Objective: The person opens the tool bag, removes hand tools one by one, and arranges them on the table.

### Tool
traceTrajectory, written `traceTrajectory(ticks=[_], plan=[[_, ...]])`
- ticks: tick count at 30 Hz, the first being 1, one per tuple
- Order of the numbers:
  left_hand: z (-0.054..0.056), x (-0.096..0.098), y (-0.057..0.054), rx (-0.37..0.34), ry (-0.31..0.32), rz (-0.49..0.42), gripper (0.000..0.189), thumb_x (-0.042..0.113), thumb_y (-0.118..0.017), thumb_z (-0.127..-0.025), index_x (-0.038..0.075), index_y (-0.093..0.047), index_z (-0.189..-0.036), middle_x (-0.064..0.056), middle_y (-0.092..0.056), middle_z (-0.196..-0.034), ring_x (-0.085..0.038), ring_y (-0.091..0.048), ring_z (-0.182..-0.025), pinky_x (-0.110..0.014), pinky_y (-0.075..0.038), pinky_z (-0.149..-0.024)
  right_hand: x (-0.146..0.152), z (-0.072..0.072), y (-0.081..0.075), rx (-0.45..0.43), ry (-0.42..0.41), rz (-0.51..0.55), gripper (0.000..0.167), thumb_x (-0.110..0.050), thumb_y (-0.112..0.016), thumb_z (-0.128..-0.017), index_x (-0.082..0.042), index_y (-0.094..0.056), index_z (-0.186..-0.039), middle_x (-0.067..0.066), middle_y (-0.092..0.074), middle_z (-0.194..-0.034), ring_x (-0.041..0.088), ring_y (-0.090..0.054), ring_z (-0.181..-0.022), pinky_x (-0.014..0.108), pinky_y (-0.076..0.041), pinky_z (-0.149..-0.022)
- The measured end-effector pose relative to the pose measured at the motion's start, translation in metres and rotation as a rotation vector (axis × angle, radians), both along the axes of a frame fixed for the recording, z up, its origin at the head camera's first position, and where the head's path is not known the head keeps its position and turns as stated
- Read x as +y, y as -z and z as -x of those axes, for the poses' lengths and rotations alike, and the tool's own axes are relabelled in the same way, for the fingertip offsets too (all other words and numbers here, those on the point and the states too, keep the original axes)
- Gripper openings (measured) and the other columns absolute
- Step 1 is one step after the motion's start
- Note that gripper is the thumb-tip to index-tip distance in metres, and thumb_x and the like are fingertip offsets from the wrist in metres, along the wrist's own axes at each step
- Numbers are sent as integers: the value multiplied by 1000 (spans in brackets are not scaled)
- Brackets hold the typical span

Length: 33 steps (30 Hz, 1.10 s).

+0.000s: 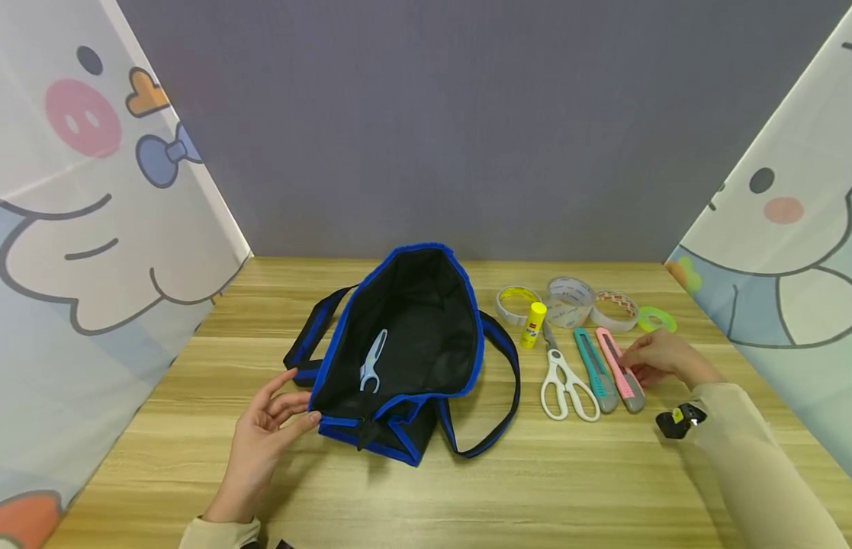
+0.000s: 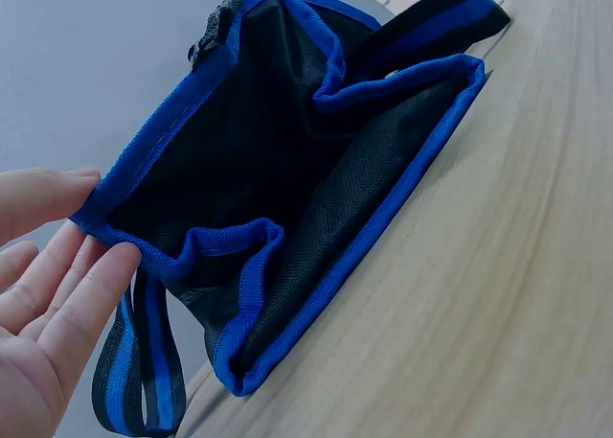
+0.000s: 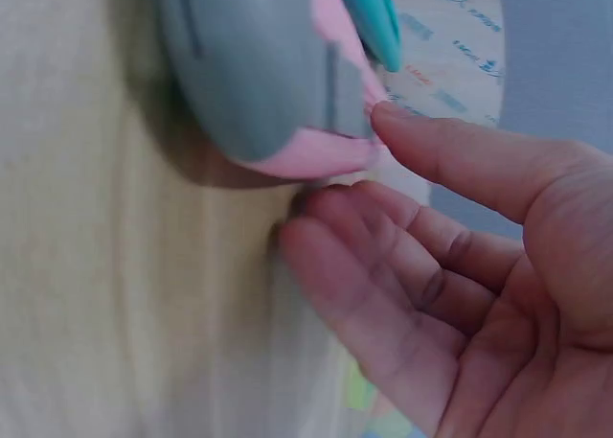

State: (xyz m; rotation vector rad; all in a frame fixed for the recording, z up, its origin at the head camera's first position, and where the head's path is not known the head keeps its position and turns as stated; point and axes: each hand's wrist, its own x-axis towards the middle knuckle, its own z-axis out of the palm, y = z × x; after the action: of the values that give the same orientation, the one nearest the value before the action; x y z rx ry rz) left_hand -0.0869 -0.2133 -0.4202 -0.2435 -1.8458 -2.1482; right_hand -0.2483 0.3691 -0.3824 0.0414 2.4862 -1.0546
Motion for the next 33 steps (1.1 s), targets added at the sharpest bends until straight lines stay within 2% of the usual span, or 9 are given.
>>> traceTrajectory(ticks=[5, 10, 16, 22, 27, 33], plan=[[0, 0, -1, -9, -10, 22, 71, -26, -65, -79, 17, -55, -135, 2, -73, -99, -11, -68, -89, -23, -58, -73, 0, -4, -12, 52, 10, -8, 41, -17, -65, -95, 21, -59, -109, 7, -68, -78, 19, -67, -72, 37, -61, -67], [0, 0, 0, -10, -15, 35, 72, -26, -65, -79, 17, -56, -135, 2, -74, -98, -11, -68, -89, -21, -57, -73, -14, -13, -31, 149, 28, 5, 47, -22, -63, -98, 20, -57, -117, 9, -68, -83, 20, -67, -74, 37, -61, -68], [0, 0, 0, -5, -17, 38, 71, -26, -65, -79, 16, -55, -135, 2, -74, -98, -11, -68, -90, -21, -57, -74, -56, -20, -60, 252, -35, 29, 50, -26, -64, -99, 17, -56, -122, 10, -70, -88, 21, -69, -75, 36, -61, -66], [0, 0, 0, -13, -11, 26, 71, -26, -65, -79, 18, -56, -134, 2, -73, -98, -10, -68, -89, -22, -58, -73, -113, -21, -81, 308, -127, 89, 39, -22, -68, -96, 11, -63, -116, 6, -70, -82, 22, -69, -70, 33, -60, -62], [1, 1, 0, 0, -7, 9, 71, -27, -63, -79, 17, -56, -134, 2, -73, -98, -11, -69, -89, -23, -58, -73, -163, -5, -83, 282, -227, 159, 33, -17, -69, -95, 9, -65, -114, 13, -71, -84, 23, -69, -69, 33, -60, -62], [0, -1, 0, -3, -7, 5, 70, -27, -64, -79, 15, -56, -135, 1, -73, -98, -12, -70, -89, -24, -58, -73, -225, 20, -65, 175, -337, 229, 30, -14, -71, -92, 7, -66, -112, 20, -70, -87, 27, -70, -71, 38, -61, -67]])
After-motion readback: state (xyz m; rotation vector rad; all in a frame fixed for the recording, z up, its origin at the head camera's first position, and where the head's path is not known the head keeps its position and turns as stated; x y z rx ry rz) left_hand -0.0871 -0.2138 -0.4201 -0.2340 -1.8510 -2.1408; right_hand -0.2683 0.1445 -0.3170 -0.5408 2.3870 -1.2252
